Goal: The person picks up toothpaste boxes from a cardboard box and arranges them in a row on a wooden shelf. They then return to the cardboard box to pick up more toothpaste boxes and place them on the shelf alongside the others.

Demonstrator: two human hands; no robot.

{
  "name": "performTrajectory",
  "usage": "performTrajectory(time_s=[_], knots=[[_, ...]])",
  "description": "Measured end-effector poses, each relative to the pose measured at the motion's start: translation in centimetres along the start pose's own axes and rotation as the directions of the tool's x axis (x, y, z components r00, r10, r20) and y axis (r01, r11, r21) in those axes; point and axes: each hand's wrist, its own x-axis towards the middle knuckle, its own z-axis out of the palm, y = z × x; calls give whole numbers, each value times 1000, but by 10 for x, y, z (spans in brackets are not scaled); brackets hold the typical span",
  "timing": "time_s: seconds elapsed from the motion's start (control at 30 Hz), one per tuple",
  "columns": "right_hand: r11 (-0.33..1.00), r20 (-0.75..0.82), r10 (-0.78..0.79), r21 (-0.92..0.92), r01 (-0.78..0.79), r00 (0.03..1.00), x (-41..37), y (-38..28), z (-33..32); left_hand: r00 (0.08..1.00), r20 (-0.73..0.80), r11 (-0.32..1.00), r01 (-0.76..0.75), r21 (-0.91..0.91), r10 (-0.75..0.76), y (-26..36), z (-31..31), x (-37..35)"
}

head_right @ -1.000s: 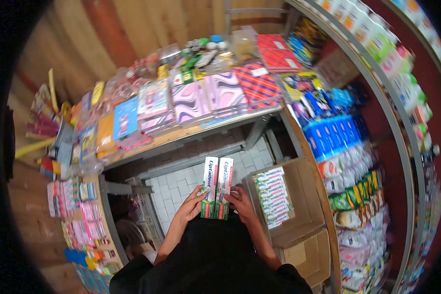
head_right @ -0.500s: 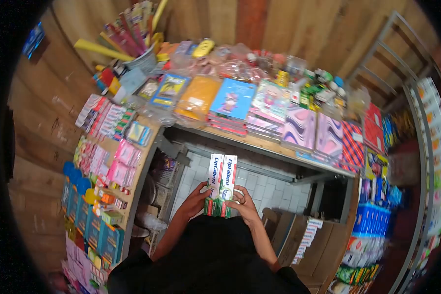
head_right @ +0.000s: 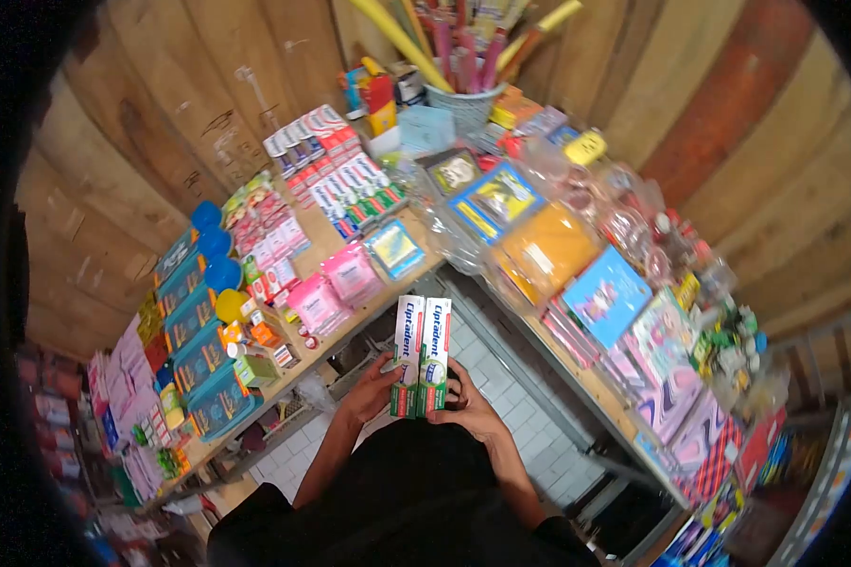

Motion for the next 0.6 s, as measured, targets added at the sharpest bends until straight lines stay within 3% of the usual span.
performTrajectory(time_s=[0.23, 0.33, 0.6], knots=[[982, 206, 76, -184, -38, 975, 92, -58, -5, 960, -168, 962, -246, -123, 224, 46, 7, 13], [980, 254, 174, -138, -143, 951, 128, -91, 6, 909, -245, 906, -383, -181, 336, 59, 1, 25], [954, 419, 255, -258, -155, 871, 225, -125, 30, 741, -450, 721, -643, -258, 499, 84, -8, 40]])
